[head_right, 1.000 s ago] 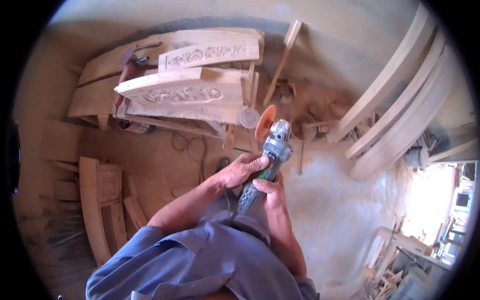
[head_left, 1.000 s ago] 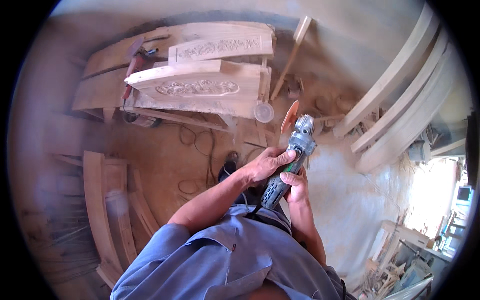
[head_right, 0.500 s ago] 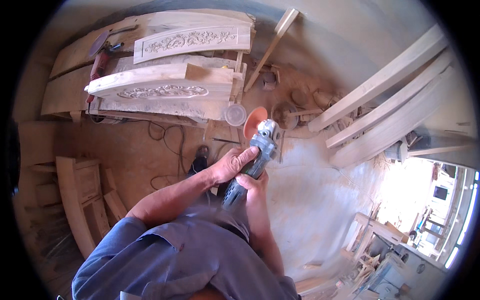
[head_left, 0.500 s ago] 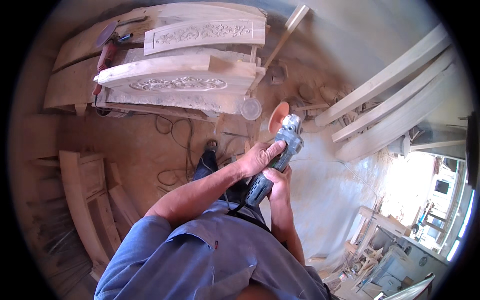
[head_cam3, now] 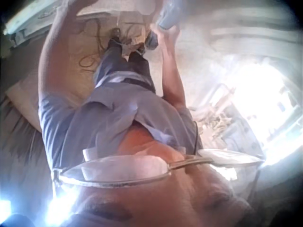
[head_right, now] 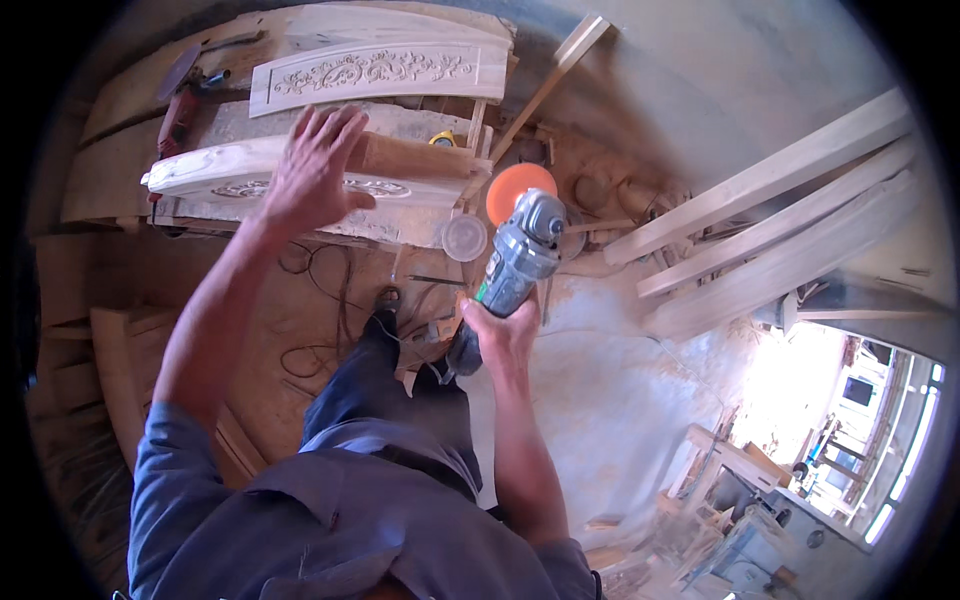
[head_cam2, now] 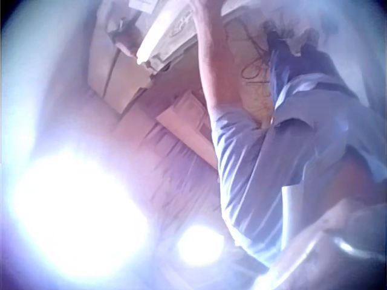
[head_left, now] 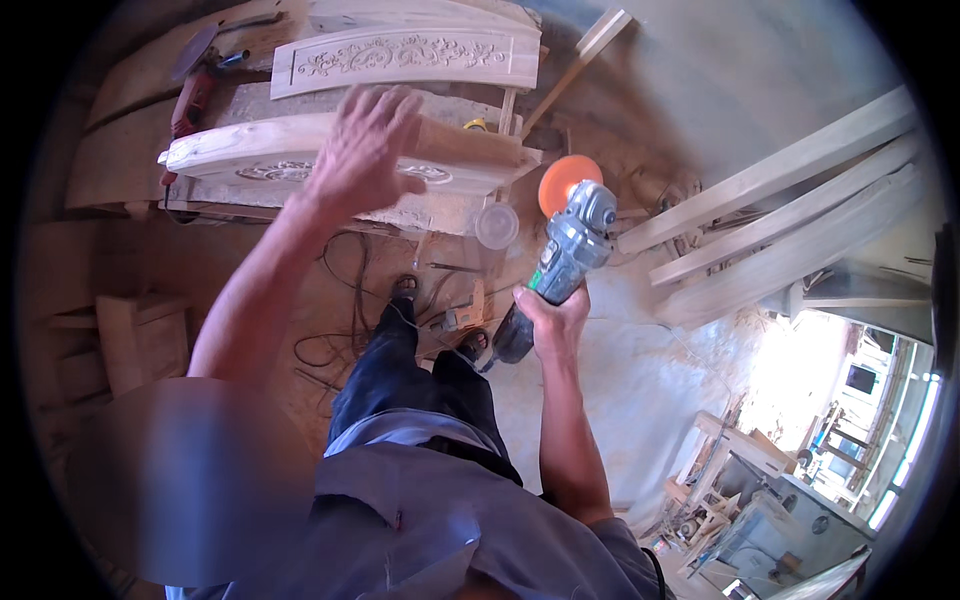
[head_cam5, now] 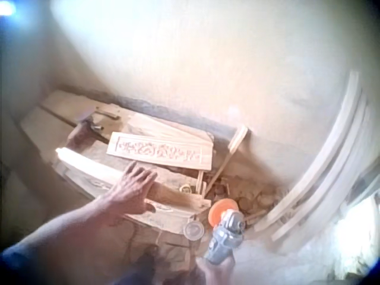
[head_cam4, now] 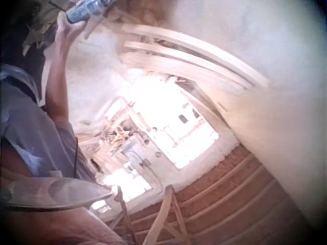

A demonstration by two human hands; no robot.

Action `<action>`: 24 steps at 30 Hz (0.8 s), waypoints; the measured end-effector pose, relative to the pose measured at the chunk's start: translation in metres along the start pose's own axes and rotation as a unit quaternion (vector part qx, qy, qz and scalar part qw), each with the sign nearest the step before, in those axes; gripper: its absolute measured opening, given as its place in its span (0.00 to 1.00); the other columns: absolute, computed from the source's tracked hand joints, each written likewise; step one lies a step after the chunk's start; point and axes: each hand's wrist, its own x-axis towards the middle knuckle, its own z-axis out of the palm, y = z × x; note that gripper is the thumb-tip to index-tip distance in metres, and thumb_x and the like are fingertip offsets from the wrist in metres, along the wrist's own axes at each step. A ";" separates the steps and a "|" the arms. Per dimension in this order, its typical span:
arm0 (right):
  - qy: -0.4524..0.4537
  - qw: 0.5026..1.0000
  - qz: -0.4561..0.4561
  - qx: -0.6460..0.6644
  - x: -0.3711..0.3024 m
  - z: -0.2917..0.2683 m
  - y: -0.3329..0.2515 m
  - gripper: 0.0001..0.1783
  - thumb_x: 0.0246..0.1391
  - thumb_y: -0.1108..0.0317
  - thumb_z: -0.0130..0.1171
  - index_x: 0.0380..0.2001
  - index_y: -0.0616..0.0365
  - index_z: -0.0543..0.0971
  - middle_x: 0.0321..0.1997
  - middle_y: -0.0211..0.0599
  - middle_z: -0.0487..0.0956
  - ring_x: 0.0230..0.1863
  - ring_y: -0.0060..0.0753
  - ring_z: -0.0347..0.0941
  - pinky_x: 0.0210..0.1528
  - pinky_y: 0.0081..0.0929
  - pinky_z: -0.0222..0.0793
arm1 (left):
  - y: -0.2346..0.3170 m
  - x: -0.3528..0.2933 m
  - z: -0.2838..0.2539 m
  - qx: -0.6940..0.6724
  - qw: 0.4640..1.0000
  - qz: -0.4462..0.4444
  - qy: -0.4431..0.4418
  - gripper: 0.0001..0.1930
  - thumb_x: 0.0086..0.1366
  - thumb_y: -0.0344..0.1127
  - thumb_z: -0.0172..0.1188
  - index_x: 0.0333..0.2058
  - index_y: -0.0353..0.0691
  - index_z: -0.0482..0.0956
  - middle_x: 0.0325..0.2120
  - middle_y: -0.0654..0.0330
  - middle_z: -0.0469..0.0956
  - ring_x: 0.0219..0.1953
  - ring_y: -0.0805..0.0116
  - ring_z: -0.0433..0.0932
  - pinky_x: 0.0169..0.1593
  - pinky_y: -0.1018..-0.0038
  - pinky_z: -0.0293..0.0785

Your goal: The person uses a hand saw to cut a piece of wood, then uses an angle grinder to smooth and shape a carved wooden panel. They also use a hammer and chisel to refine the wood's edges and details.

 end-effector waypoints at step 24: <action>-0.021 0.996 -0.062 -0.057 0.056 0.022 -0.007 0.28 0.41 0.75 0.71 0.49 0.61 0.74 0.38 0.29 0.76 0.36 0.22 0.73 0.42 0.24 0.72 | -0.024 0.033 -0.006 -0.023 0.972 -0.121 -0.198 0.27 0.41 0.47 0.80 0.37 0.39 0.81 0.35 0.51 0.84 0.42 0.47 0.82 0.47 0.56 0.78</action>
